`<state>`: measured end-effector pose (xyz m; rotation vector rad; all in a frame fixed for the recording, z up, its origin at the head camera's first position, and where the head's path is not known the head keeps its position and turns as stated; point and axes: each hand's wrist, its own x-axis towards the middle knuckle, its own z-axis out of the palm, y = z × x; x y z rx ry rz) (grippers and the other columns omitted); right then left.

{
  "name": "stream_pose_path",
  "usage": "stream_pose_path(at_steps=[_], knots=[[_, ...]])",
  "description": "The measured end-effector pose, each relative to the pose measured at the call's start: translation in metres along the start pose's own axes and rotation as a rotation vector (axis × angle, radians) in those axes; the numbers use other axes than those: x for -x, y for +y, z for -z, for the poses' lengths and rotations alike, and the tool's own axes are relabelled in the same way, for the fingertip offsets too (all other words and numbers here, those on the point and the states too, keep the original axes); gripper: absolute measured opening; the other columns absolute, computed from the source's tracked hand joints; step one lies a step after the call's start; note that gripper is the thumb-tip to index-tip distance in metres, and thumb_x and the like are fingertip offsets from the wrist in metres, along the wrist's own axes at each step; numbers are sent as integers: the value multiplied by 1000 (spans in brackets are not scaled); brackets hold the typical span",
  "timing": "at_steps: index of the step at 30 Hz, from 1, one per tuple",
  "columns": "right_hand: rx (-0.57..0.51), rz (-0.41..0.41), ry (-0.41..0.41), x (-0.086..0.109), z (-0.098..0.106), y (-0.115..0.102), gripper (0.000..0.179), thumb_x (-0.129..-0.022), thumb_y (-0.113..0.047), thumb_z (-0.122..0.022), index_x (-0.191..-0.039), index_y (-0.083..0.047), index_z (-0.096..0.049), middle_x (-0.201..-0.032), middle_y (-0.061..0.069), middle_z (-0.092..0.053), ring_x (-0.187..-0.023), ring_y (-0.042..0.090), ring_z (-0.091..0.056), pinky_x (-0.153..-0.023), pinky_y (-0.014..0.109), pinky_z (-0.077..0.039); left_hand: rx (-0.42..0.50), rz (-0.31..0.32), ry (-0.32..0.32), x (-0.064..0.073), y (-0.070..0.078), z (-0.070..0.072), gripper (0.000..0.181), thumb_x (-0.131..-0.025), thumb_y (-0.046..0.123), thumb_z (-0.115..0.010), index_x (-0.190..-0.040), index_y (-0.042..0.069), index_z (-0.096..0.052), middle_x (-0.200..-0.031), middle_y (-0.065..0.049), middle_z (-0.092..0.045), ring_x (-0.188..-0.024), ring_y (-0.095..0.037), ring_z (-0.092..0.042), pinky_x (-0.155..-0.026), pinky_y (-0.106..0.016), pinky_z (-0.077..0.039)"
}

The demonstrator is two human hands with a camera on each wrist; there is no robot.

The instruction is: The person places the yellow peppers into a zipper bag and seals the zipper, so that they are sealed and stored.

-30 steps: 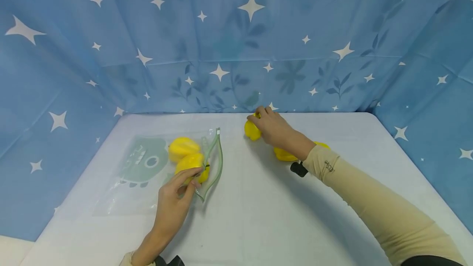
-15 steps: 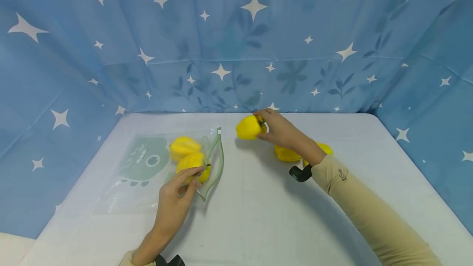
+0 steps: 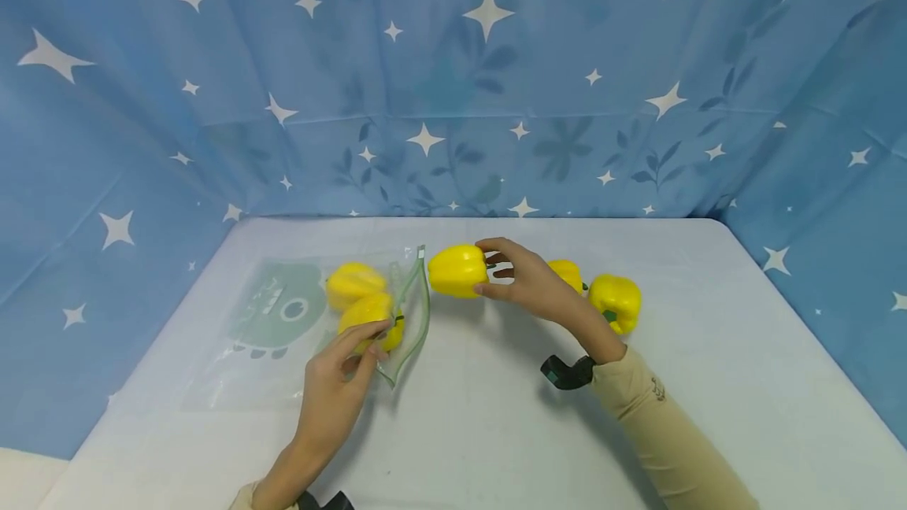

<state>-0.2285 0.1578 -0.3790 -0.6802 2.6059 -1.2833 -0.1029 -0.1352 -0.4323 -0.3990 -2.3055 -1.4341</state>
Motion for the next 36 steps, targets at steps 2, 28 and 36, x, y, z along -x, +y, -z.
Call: stream_pose_path(at_steps=[2,28,36], knots=[[-23,-1,-26,1,-4,-1,68,-95,-20,-79,-153,-12,-45,-154,10,-52,-137,32,-56,-116,48,-51,-5,-7,3,1,0,1,39,-97,-11,-63,-128,11,-72,-126,-4,-75,-92,-23,-74,-83,-25,-65],[-103,122,-211,7,-58,-8,66,-94,-19,-79,-152,-10,-49,-154,10,-53,-131,28,-60,-111,42,-56,52,24,8,5,6,3,37,-99,-8,-62,-130,11,-71,-127,-5,-73,-92,-19,-73,-85,-22,-63],[-57,161,-144,9,-73,-10,66,-95,-19,-78,-152,-8,-49,-150,12,-57,-127,28,-63,-109,42,-57,64,20,-11,2,9,2,38,-99,-8,-62,-131,11,-70,-130,-5,-72,-100,-21,-73,-87,-23,-64]])
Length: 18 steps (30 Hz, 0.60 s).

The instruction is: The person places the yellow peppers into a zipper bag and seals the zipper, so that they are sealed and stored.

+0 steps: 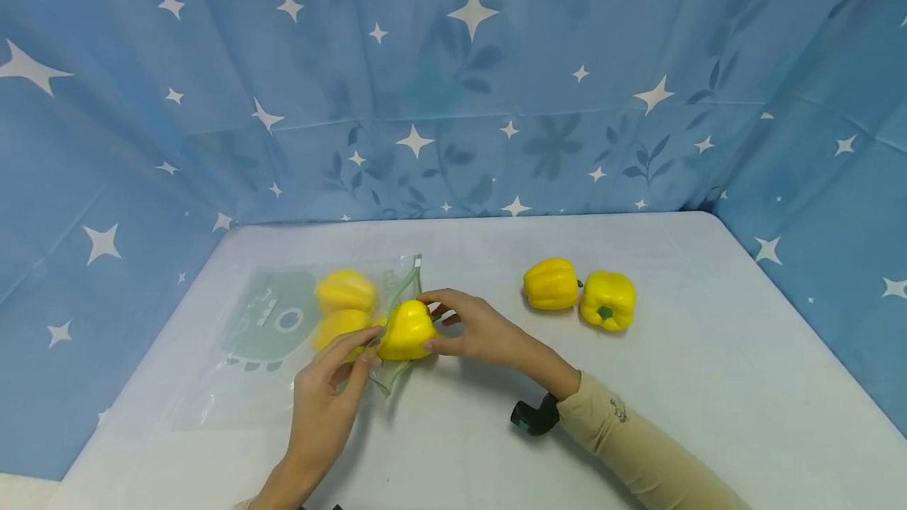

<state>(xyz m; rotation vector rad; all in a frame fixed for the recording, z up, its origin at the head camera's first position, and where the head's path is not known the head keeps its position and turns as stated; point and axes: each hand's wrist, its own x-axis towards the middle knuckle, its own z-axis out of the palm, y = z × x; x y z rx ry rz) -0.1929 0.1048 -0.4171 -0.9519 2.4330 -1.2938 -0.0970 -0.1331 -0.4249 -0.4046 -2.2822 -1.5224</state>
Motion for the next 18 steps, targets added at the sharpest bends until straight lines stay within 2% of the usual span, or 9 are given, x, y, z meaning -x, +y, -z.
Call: stream_pose_path(at_steps=[4,7,13,18], knots=[[11,11,26,-1,-9,-2,67,-94,-19,-79,-153,-7,-49,-150,11,-57,-124,29,-64,-107,42,-58,-1,-16,12,1,0,-1,39,-98,-9,-64,-129,13,-72,-127,-4,-73,-105,-18,-72,-85,-24,-64],[16,6,41,-2,-15,-4,67,-94,-18,-79,-153,-6,-48,-151,11,-57,-123,28,-65,-106,40,-59,-2,-35,21,1,0,-2,39,-97,-9,-65,-128,14,-73,-125,-4,-74,-102,-18,-72,-83,-24,-64],[-11,-14,80,-4,-26,-5,67,-93,-17,-80,-152,-5,-50,-152,11,-56,-121,27,-65,-101,36,-61,8,-36,-12,1,1,-1,37,-99,-7,-63,-130,13,-71,-125,-4,-74,-103,-20,-71,-85,-22,-64],[-45,-30,118,-7,-33,-7,67,-92,-16,-81,-150,-3,-51,-153,13,-56,-119,28,-65,-97,36,-63,18,-68,-13,2,0,-2,38,-99,-9,-62,-129,12,-71,-123,-5,-74,-95,-23,-71,-83,-23,-64]])
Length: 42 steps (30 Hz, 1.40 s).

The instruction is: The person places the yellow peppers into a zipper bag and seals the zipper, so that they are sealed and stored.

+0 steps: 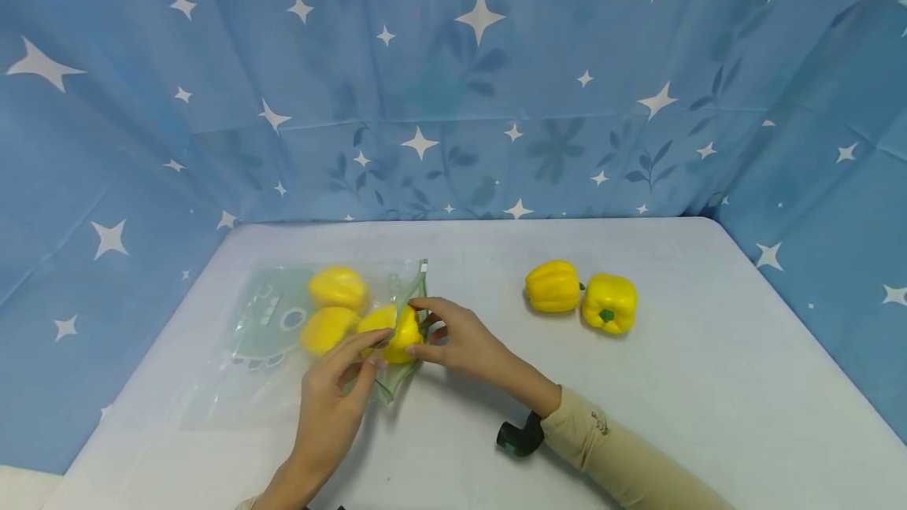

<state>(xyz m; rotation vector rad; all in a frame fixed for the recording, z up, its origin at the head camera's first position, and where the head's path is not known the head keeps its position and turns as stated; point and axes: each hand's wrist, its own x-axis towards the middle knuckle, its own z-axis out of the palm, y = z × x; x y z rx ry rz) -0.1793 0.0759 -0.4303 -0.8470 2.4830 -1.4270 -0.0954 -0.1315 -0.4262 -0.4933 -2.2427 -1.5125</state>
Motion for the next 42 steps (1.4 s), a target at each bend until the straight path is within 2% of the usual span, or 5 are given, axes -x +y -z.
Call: stream_pose_path(at_steps=[4,9,26,35,42], knots=[[-25,-21,38,0,-4,-1,67,-92,-15,-82,-150,-3,-50,-151,14,-57,-118,28,-67,-94,37,-64,0,-40,18,0,0,-2,39,-98,-10,-63,-129,13,-72,-122,-5,-75,-91,-22,-71,-82,-24,-64],[-24,-37,62,0,-8,-2,66,-93,-17,-81,-150,-4,-51,-149,14,-58,-118,27,-69,-92,32,-64,2,-54,18,1,2,-3,38,-99,-7,-63,-129,14,-71,-124,-4,-74,-95,-22,-72,-82,-25,-65],[-31,-73,49,-2,-11,1,61,-92,-17,-82,-144,-5,-54,-137,12,-63,-111,25,-72,-90,32,-65,18,-16,5,3,3,-6,39,-99,-8,-64,-129,16,-72,-123,-3,-75,-91,-23,-72,-82,-25,-65],[-119,-106,46,0,-16,-2,63,-92,-16,-81,-147,-6,-52,-147,13,-57,-116,28,-70,-91,31,-65,6,-38,7,4,4,-6,38,-99,-7,-63,-130,14,-71,-125,-4,-74,-89,-23,-73,-82,-25,-65],[-210,-91,32,0,-18,-2,63,-93,-5,-78,-148,-6,-48,-150,15,-52,-123,31,-67,-91,27,-64,-1,-43,5,4,3,-6,38,-99,-9,-63,-129,13,-71,-124,-5,-74,-90,-24,-73,-83,-25,-65]])
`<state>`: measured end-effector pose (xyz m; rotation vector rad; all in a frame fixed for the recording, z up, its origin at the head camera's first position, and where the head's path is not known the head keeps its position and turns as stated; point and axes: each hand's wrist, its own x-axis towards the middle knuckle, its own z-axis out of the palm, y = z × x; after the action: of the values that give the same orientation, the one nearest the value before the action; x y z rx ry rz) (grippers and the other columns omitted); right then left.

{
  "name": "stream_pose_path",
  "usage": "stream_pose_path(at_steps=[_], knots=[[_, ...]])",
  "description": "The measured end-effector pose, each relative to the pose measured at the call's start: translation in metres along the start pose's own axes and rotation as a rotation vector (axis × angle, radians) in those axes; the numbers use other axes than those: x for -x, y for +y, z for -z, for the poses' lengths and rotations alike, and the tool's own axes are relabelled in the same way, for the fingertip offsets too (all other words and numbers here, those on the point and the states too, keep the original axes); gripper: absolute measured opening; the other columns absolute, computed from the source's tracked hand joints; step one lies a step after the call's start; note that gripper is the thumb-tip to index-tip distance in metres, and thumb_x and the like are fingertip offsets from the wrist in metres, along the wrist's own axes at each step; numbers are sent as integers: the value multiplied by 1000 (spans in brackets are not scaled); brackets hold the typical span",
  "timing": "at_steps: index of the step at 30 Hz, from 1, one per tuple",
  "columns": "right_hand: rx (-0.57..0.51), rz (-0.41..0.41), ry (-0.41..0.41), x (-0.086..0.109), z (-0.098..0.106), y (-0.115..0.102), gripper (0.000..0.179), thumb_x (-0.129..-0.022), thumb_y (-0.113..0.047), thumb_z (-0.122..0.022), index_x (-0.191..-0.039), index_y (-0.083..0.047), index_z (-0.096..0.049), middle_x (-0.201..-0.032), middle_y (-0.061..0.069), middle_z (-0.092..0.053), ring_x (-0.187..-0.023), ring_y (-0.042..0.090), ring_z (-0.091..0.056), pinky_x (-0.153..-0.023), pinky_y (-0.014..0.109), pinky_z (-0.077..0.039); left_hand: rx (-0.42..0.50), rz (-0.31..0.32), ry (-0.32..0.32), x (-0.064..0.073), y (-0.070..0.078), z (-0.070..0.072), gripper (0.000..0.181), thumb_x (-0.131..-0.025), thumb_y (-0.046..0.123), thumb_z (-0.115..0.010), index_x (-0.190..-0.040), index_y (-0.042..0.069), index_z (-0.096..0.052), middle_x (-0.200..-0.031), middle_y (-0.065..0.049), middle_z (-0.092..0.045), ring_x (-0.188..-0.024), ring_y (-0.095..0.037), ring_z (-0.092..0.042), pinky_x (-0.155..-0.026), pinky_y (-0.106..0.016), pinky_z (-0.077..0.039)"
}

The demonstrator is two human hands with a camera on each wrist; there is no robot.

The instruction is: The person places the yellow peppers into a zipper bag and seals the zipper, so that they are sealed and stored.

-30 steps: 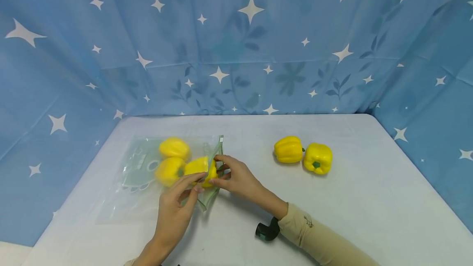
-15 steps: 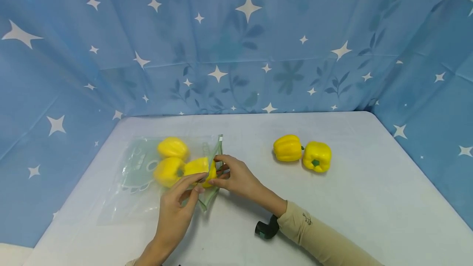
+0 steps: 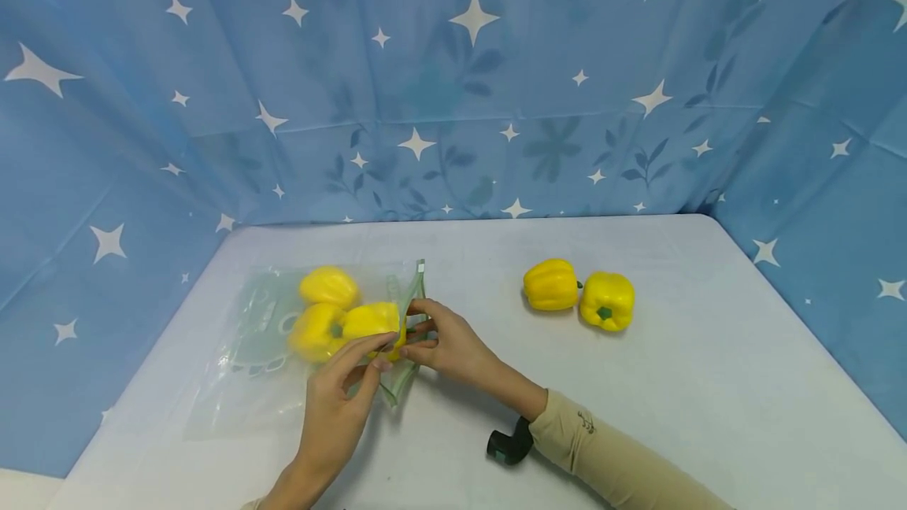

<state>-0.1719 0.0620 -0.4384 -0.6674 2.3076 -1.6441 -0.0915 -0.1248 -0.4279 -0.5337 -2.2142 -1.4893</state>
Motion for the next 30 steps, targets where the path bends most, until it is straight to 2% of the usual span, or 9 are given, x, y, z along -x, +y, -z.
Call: stream_pose_path(at_steps=[6,13,26,30], knots=[[-29,30,8,0,-3,3,59,-94,-3,-77,-145,-5,-49,-147,16,-53,-121,32,-67,-91,25,-64,-3,3,-3,1,-1,0,38,-98,-9,-63,-129,12,-71,-123,-5,-75,-89,-23,-73,-83,-25,-65],[-28,69,-21,1,-7,3,45,-95,-5,-75,-135,-6,-57,-138,16,-54,-119,33,-68,-89,26,-64,11,-2,-12,2,-1,-1,36,-99,-9,-63,-128,10,-72,-123,-5,-75,-89,-20,-72,-81,-26,-65],[44,51,-32,2,-6,1,41,-98,-10,-73,-136,-12,-59,-139,10,-59,-123,29,-68,-94,29,-63,19,-19,-9,1,-4,-2,36,-99,-8,-62,-128,12,-72,-120,-4,-76,-88,-19,-72,-81,-25,-65],[128,77,-58,0,-2,0,32,-99,-12,-72,-129,-10,-60,-131,9,-61,-120,27,-68,-96,28,-62,17,-16,-16,1,-4,-1,35,-99,-9,-62,-128,9,-72,-121,-6,-75,-89,-19,-72,-82,-26,-65]])
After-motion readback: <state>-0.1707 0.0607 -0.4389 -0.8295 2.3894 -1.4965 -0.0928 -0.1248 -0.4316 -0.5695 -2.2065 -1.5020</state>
